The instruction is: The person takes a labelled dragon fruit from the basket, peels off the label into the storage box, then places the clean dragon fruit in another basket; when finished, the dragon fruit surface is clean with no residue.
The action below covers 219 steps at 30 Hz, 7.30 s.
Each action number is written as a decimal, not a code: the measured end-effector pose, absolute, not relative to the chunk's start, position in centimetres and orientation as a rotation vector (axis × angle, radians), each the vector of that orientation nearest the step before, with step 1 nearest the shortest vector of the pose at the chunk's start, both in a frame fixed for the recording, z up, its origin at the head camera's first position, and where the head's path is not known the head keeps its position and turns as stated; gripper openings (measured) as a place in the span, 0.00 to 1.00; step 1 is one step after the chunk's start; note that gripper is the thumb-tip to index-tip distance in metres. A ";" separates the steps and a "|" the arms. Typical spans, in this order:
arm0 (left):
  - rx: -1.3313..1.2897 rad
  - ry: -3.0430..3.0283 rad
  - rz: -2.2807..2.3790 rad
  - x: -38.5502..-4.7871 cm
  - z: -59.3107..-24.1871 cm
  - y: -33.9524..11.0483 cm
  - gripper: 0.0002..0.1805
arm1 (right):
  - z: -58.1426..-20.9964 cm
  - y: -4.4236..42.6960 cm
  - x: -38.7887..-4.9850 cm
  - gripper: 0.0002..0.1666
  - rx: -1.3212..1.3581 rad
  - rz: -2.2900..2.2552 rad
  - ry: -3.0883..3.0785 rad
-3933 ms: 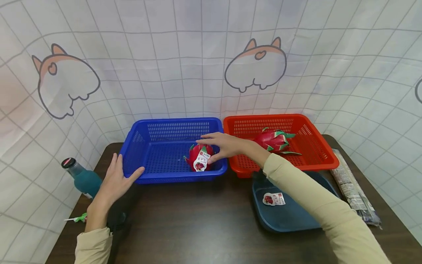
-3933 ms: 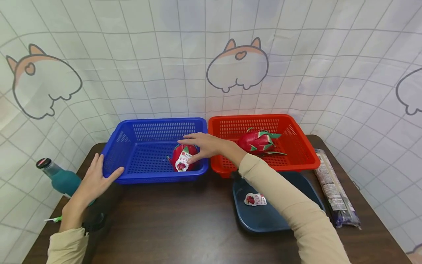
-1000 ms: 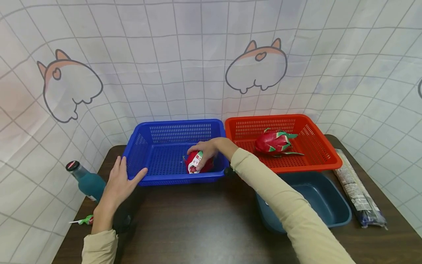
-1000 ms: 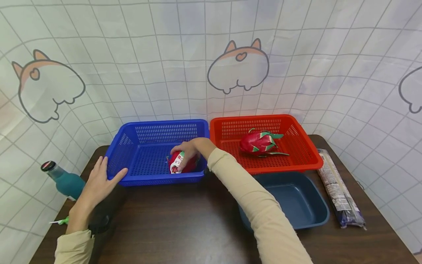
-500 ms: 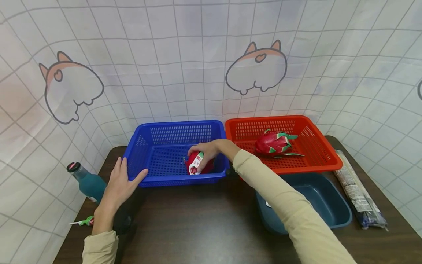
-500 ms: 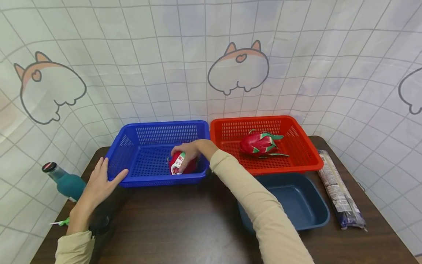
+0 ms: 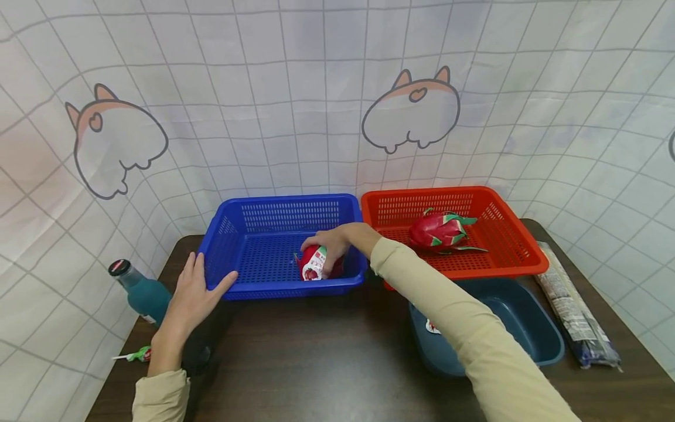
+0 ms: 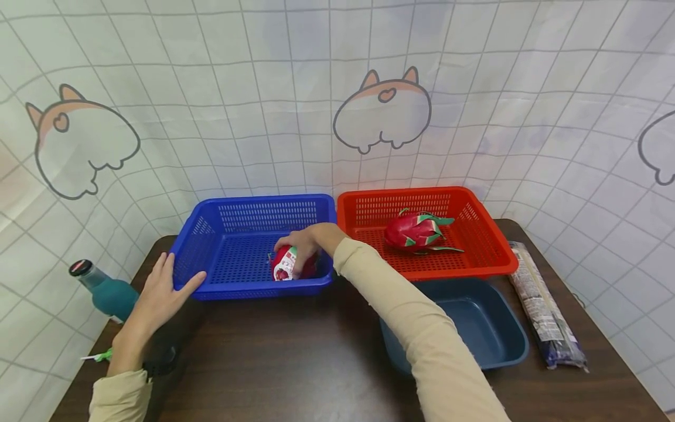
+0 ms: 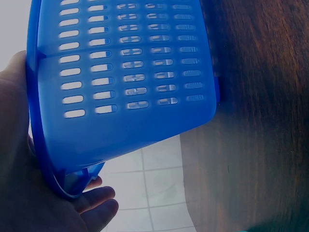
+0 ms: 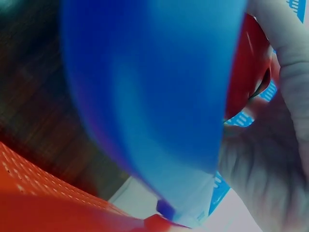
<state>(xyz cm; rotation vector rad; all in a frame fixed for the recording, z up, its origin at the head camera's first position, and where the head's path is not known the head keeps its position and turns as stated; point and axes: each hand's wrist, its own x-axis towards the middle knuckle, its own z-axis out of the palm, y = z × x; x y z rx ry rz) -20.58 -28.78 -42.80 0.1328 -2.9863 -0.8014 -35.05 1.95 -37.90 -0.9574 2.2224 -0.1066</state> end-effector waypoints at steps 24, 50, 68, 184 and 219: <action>0.156 -2.987 -0.803 -20.6 -42.9 -28.7 0.60 | -38.7 1.5 -35.4 0.38 -0.997 -0.327 2.298; 0.163 -2.988 -0.799 -20.7 -42.9 -28.7 0.60 | -38.7 0.7 -34.9 0.40 -1.057 -0.540 2.423; 0.171 -2.987 -0.788 -20.7 -42.8 -28.8 0.60 | -35.4 0.9 -33.2 0.41 -0.958 -1.008 2.634; -0.722 -2.657 -0.808 -14.7 -37.8 -19.3 0.43 | -41.5 8.0 -14.6 0.38 -0.633 -0.799 2.671; -1.338 -2.789 -1.581 -15.8 -49.0 -16.2 0.52 | -42.3 9.8 -14.3 0.36 -0.567 -1.058 2.492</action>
